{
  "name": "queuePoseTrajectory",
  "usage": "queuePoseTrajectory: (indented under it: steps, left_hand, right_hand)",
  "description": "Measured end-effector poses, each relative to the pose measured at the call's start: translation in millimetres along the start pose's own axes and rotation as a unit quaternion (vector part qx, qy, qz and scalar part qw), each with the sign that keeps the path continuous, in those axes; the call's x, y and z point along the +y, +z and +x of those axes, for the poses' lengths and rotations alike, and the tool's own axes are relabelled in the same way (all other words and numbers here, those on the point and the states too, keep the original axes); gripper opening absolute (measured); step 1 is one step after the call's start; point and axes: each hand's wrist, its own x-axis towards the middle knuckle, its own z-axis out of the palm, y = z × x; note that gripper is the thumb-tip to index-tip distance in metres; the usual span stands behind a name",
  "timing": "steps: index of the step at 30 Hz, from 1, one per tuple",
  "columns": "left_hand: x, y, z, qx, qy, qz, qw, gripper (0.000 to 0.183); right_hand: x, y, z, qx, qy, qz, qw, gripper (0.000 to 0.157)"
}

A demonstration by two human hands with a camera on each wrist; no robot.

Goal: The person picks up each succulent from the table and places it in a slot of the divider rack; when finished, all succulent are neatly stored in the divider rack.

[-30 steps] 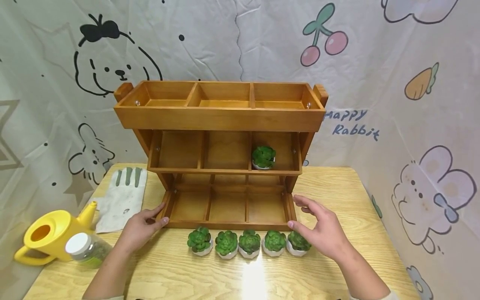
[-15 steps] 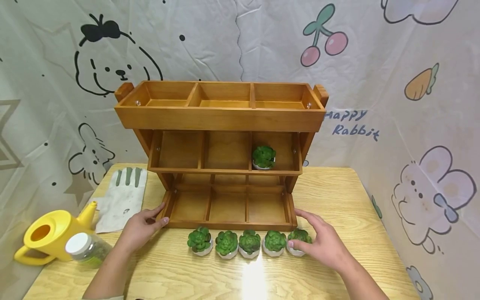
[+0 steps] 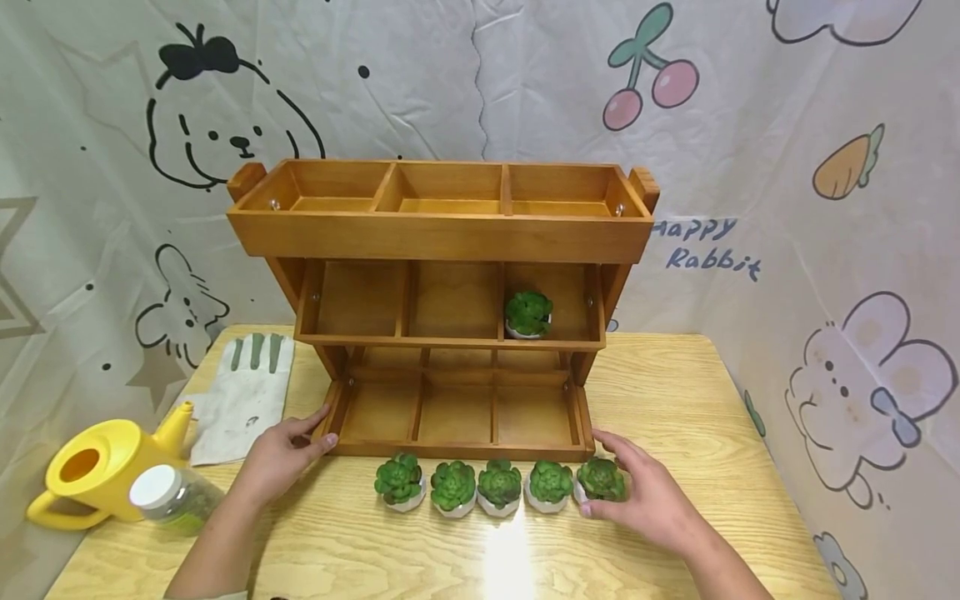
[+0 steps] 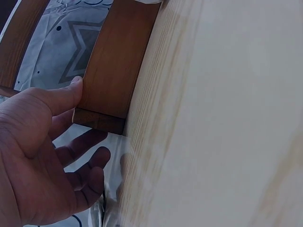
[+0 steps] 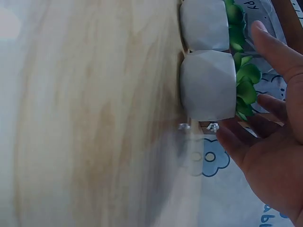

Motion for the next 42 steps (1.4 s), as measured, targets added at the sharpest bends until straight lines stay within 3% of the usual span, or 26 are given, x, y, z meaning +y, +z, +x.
queuePoseTrajectory:
  steps: [10,17,26,34,42]
  left_hand:
    - [-1.1,-0.1,0.6,-0.002,0.001,0.005,1.0,0.06]
    - [-2.0,0.5,0.3,-0.003,0.0,0.004,1.0,0.06]
    - [-1.0,0.1,-0.4,-0.006,-0.004,0.002,1.0,0.061]
    - [0.1,-0.5,-0.5,-0.007,0.0,0.005,1.0,0.062]
    - [0.5,-1.6,-1.2,-0.004,0.004,0.007,1.0,0.062]
  right_hand:
    - [3.2,2.7,-3.6,-0.001,0.001,-0.01,1.0,0.104]
    - [3.8,4.1,-4.4,-0.023,0.039,-0.011,0.999,0.103]
    - [5.1,4.6,-4.4,-0.03,0.059,0.007,0.998,0.099]
    - [5.7,1.7,-3.8,-0.014,0.056,0.01,0.998,0.095]
    - [-0.9,-5.2,-3.6,0.013,0.025,-0.01,1.0,0.09]
